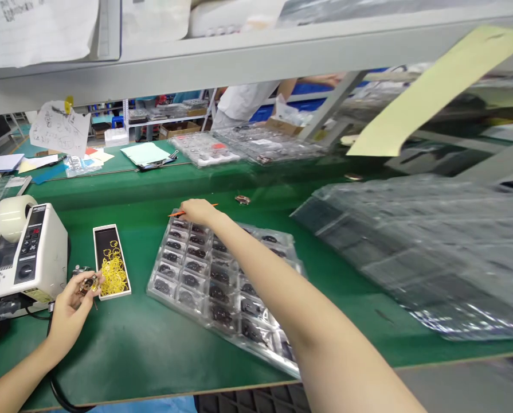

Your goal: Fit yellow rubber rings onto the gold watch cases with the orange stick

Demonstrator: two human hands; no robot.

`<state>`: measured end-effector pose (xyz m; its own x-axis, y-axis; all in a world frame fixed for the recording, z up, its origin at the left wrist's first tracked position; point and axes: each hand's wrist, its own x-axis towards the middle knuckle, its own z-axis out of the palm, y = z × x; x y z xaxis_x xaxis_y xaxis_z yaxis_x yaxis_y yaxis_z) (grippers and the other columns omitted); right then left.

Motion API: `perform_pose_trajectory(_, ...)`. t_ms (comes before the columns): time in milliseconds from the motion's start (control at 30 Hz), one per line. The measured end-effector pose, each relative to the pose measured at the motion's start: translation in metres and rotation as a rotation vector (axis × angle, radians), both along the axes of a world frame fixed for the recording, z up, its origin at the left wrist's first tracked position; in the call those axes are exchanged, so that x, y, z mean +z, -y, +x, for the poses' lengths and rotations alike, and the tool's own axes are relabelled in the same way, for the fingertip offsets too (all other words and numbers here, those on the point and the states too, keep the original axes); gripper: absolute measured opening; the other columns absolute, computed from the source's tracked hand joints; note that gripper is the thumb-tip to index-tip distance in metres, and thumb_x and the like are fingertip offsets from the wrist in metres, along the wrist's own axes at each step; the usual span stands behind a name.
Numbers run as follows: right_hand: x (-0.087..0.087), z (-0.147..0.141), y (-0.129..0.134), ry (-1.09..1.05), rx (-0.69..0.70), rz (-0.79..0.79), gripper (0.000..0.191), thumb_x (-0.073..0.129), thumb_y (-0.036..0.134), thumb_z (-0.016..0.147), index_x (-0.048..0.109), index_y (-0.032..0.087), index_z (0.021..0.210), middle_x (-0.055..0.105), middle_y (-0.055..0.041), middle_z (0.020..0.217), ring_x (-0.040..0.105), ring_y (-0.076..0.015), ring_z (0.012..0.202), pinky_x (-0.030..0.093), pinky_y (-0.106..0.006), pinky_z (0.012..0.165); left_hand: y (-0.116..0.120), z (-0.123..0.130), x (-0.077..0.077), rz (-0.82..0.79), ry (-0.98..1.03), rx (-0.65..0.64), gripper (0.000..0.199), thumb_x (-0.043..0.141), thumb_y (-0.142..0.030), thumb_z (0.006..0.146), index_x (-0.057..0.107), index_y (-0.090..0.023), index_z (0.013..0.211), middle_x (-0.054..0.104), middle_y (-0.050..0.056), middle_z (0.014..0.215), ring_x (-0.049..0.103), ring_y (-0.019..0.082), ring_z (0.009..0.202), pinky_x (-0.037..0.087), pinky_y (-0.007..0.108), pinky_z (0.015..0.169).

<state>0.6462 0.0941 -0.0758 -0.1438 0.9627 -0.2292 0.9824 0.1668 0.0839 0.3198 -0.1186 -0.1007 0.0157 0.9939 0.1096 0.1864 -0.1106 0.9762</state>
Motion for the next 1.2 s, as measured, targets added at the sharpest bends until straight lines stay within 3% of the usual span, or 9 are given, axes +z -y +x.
perform_pose_trajectory(200, 0.009, -0.014, 0.007, -0.07, -0.003, 0.084, 0.023, 0.058, 0.027, 0.092, 0.064, 0.011, 0.108, 0.065, -0.0109, 0.11, 0.064, -0.0213, 0.096, 0.053, -0.039, 0.084, -0.004, 0.003, 0.006, -0.116, 0.128, 0.003, 0.032, 0.065, -0.025, 0.076, 0.061, -0.019, 0.107, 0.073, 0.01, 0.105, 0.069, 0.026, 0.098, 0.055, 0.026, 0.066)
perform_pose_trajectory(300, 0.017, -0.034, 0.031, -0.2, 0.008, 0.213, 0.024, 0.048, 0.015, 0.093, 0.069, 0.008, 0.103, 0.066, -0.0154, 0.108, 0.064, -0.0254, 0.097, 0.049, -0.036, 0.082, -0.007, 0.003, 0.014, -0.273, 0.343, -0.056, 0.037, 0.066, -0.024, 0.072, 0.059, -0.019, 0.107, 0.073, 0.009, 0.105, 0.07, 0.026, 0.099, 0.056, 0.031, 0.077)
perform_pose_trajectory(367, 0.018, -0.057, 0.057, -0.309, 0.037, 0.283, 0.032, 0.039, 0.015, 0.095, 0.068, 0.013, 0.108, 0.065, -0.0123, 0.11, 0.064, -0.0227, 0.097, 0.048, -0.031, 0.08, -0.007, 0.002, 0.019, -0.355, 0.464, -0.093, 0.038, 0.065, -0.024, 0.072, 0.059, -0.019, 0.109, 0.072, 0.008, 0.107, 0.069, 0.027, 0.103, 0.054, 0.037, 0.09)
perform_pose_trajectory(433, 0.016, -0.083, 0.089, -0.485, 0.09, 0.315, 0.034, 0.036, 0.021, 0.097, 0.07, 0.019, 0.105, 0.065, -0.0079, 0.104, 0.063, -0.0183, 0.092, 0.047, -0.027, 0.077, -0.007, 0.002, 0.021, -0.38, 0.532, -0.112, 0.039, 0.064, -0.025, 0.074, 0.059, -0.019, 0.112, 0.07, 0.008, 0.112, 0.067, 0.028, 0.108, 0.051, 0.042, 0.097)
perform_pose_trajectory(500, 0.013, -0.11, 0.122, -0.936, 0.143, 0.301, 0.029, 0.045, 0.029, 0.094, 0.072, 0.019, 0.089, 0.063, -0.0058, 0.089, 0.061, -0.0175, 0.079, 0.046, -0.027, 0.067, -0.006, 0.001, 0.021, -0.372, 0.548, -0.126, 0.041, 0.065, -0.027, 0.075, 0.058, -0.02, 0.115, 0.068, 0.009, 0.118, 0.065, 0.029, 0.111, 0.049, 0.045, 0.101)
perform_pose_trajectory(633, 0.006, -0.145, 0.165, -1.411, 0.113, 0.126, 0.023, 0.057, 0.033, 0.085, 0.069, 0.021, 0.071, 0.058, -0.0021, 0.078, 0.052, -0.0138, 0.064, 0.042, -0.028, 0.059, -0.006, 0.001, 0.018, -0.329, 0.479, -0.164, 0.048, 0.066, -0.033, 0.08, 0.055, -0.021, 0.125, 0.06, 0.009, 0.131, 0.06, 0.028, 0.119, 0.046, 0.047, 0.104)
perform_pose_trajectory(767, 0.002, -0.155, 0.173, -1.522, 0.031, 0.018, 0.017, 0.066, 0.03, 0.076, 0.067, 0.02, 0.062, 0.058, -0.0009, 0.077, 0.045, -0.011, 0.058, 0.042, -0.028, 0.058, -0.005, 0.002, 0.018, -0.267, 0.386, -0.194, 0.053, 0.065, -0.039, 0.082, 0.055, -0.021, 0.131, 0.055, 0.01, 0.138, 0.05, 0.03, 0.13, 0.047, 0.047, 0.104)
perform_pose_trajectory(1000, -0.002, -0.16, 0.177, -1.655, -0.04, -0.099, 0.017, 0.068, 0.033, 0.074, 0.066, 0.021, 0.062, 0.052, -0.0006, 0.08, 0.044, -0.011, 0.06, 0.051, -0.029, 0.059, -0.003, 0.004, 0.017, -0.226, 0.312, -0.244, 0.054, 0.06, -0.046, 0.085, 0.055, -0.021, 0.132, 0.057, 0.012, 0.136, 0.055, 0.029, 0.124, 0.05, 0.044, 0.101)
perform_pose_trajectory(1200, -0.001, -0.16, 0.178, -1.54, -0.029, -0.03, 0.015, 0.063, 0.027, 0.075, 0.066, 0.02, 0.062, 0.052, -0.0008, 0.079, 0.048, -0.0117, 0.063, 0.046, -0.027, 0.059, -0.003, 0.005, 0.02, -0.214, 0.301, -0.27, 0.05, 0.059, -0.045, 0.086, 0.056, -0.021, 0.131, 0.059, 0.011, 0.134, 0.057, 0.028, 0.122, 0.05, 0.044, 0.101)
